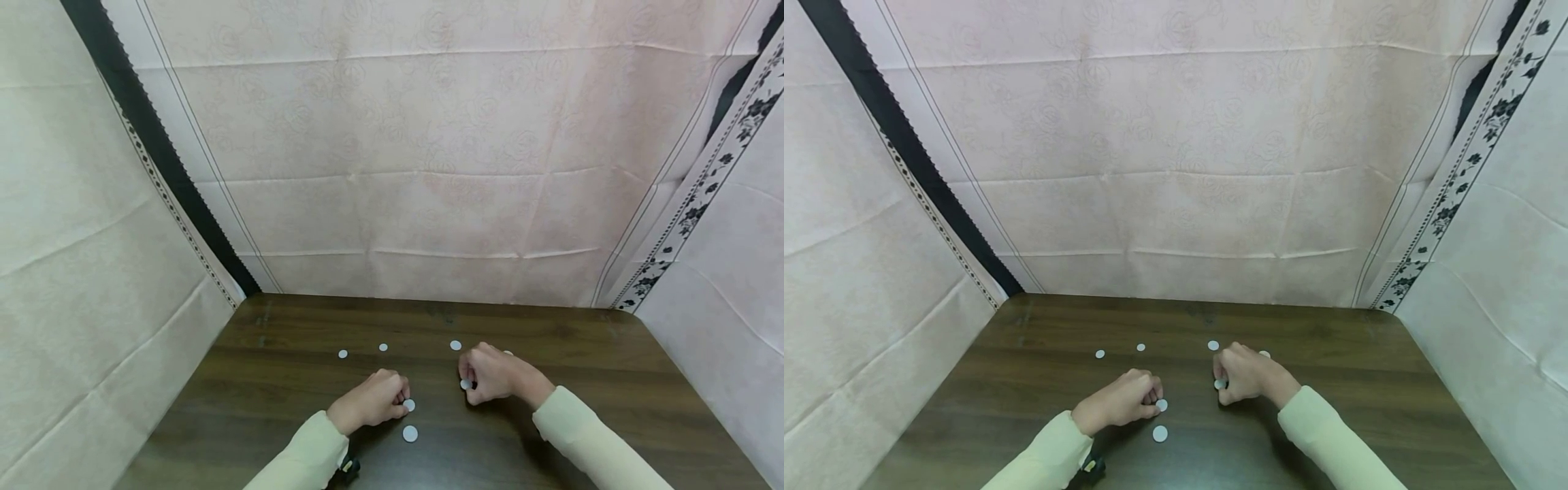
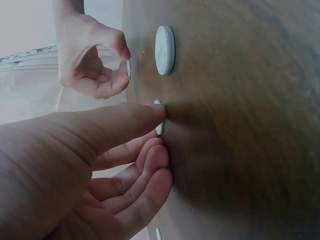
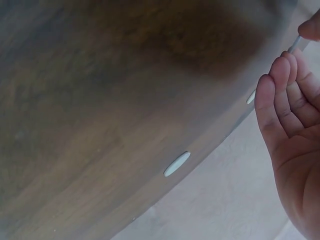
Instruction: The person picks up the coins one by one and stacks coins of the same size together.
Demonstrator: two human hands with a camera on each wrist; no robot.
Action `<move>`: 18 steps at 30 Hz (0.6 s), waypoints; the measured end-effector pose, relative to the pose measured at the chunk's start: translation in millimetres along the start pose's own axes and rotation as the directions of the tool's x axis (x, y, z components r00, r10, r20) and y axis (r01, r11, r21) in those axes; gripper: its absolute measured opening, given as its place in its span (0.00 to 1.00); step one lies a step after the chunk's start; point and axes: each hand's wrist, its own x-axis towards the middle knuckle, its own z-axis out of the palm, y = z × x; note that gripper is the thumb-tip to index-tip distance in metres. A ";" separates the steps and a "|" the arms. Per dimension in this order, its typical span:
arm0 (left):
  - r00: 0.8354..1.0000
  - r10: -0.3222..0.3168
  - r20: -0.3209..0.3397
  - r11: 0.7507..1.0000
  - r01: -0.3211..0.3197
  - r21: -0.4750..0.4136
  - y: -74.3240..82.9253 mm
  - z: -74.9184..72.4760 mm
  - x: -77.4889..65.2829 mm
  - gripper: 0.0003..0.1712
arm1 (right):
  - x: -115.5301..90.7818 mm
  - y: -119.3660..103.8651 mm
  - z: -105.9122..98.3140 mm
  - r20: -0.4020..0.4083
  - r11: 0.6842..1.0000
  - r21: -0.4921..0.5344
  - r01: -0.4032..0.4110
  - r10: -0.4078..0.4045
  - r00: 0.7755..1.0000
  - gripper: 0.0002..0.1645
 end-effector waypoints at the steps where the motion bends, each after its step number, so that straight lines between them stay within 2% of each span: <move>1: 1.000 0.001 -0.001 1.000 -0.001 0.001 -0.1 -0.1 0.0 0.05 | 0.5 -0.4 0.8 -0.003 1.000 0.001 0.009 -0.009 1.000 0.08; 18: 1.000 0.016 -0.007 1.000 -0.016 0.012 -0.6 -0.3 0.1 0.05 | 11.3 -12.8 5.3 0.010 0.999 0.009 0.049 -0.049 0.999 0.07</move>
